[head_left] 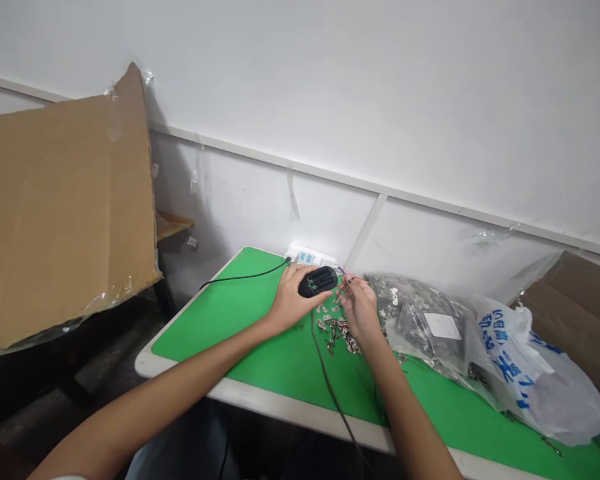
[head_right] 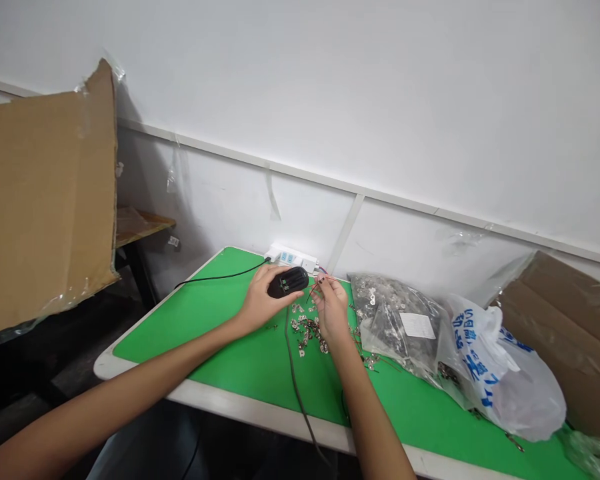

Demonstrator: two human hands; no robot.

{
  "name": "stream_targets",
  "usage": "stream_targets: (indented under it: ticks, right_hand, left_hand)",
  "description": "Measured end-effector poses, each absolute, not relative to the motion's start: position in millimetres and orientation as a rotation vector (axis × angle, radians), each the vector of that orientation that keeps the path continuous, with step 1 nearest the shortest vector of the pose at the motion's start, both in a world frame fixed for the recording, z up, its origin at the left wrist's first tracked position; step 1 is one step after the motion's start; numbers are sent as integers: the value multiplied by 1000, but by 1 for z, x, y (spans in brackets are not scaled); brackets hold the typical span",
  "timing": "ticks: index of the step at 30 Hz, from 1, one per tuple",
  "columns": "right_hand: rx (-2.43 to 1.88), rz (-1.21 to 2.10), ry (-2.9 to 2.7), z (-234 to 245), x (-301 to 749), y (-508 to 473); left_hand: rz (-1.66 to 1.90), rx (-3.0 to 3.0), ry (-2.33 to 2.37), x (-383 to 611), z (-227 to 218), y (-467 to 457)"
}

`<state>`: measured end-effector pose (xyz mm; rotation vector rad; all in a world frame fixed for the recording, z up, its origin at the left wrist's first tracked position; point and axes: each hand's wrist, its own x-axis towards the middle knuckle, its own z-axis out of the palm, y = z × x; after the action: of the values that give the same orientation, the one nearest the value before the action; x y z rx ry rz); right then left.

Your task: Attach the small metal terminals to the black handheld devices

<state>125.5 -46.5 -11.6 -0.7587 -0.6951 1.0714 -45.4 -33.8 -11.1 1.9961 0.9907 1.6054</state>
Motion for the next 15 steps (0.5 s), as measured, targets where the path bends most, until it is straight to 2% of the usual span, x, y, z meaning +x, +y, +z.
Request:
stream_targets:
  ticks: [6, 15]
  right_hand:
    - [-818, 962, -608, -12, 133, -42]
    - [-912, 920, -761, -9, 129, -46]
  left_hand:
    - [1461, 1617, 1070, -42, -12, -24]
    - [1034, 921, 713, -38, -9, -26]
